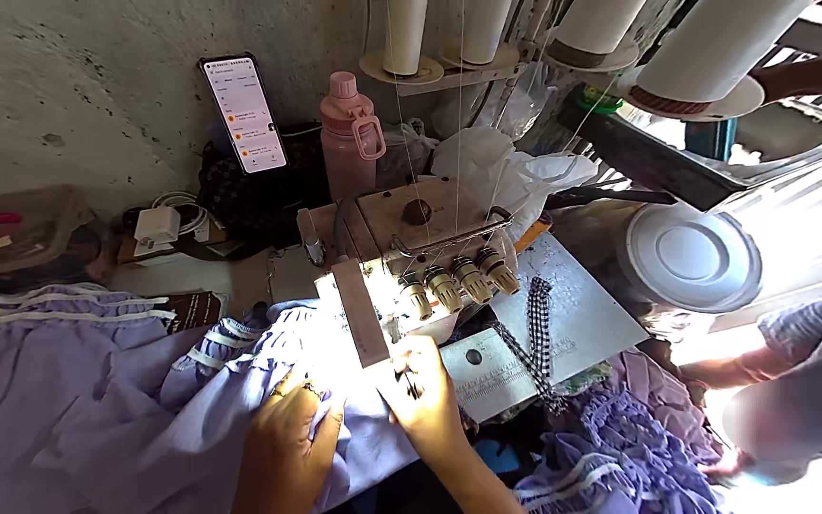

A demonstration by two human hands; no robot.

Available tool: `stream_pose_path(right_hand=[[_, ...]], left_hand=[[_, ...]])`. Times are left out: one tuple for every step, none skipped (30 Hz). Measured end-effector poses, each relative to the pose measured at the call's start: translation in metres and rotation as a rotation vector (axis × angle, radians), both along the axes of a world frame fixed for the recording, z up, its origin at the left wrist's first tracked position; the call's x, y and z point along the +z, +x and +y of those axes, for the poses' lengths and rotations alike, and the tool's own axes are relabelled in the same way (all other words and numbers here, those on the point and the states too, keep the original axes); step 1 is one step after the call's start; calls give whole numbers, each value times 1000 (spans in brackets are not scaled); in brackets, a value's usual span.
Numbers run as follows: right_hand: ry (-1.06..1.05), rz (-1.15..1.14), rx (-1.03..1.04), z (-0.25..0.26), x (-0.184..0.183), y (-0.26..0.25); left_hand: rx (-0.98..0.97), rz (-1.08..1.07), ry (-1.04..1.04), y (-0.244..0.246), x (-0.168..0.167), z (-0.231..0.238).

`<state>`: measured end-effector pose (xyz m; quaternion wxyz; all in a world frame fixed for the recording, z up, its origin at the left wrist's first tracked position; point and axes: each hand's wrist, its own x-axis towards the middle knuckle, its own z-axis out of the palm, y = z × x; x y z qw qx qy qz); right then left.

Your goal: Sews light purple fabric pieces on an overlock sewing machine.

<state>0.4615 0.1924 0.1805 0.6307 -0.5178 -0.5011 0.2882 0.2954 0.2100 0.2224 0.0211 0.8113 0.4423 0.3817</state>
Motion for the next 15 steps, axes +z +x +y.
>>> stream_pose_path(right_hand=[[-14, 100, 47, -11, -3, 0], [-22, 166, 92, -20, -7, 1], [-19, 200, 141, -28, -11, 2], [-10, 208, 185, -34, -17, 4], [-4, 190, 212, -37, -22, 6], [0, 156, 225, -38, -25, 8], [5, 117, 215, -37, -28, 9], [5, 84, 184, -37, -30, 9], [3, 53, 152, -37, -31, 8], [1, 24, 136, -38, -31, 7], [6, 2, 135, -40, -30, 7], [14, -10, 143, -42, -28, 7], [22, -17, 150, -43, -27, 7], [31, -19, 153, -44, -27, 7], [37, -13, 149, -44, -27, 6]], left_hand=[[-18, 21, 1, -1, 3, -2], [-39, 58, 12, 0, 6, -9], [-73, 104, 17, 3, 8, -19], [-116, 150, 18, 6, 7, -31], [-140, 196, 9, 10, 2, -43], [-151, 238, 7, 14, -6, -53], [-154, 276, 5, 16, -14, -60], [-159, 310, -4, 17, -20, -65], [-177, 325, -21, 17, -22, -69], [-199, 297, -50, 17, -20, -71], [-207, 240, -70, 16, -14, -72], [-194, 182, -76, 16, -8, -70], [-159, 152, -64, 16, -1, -66], [-99, 167, -16, 18, 3, -58], [-30, 208, 45, 20, 4, -49]])
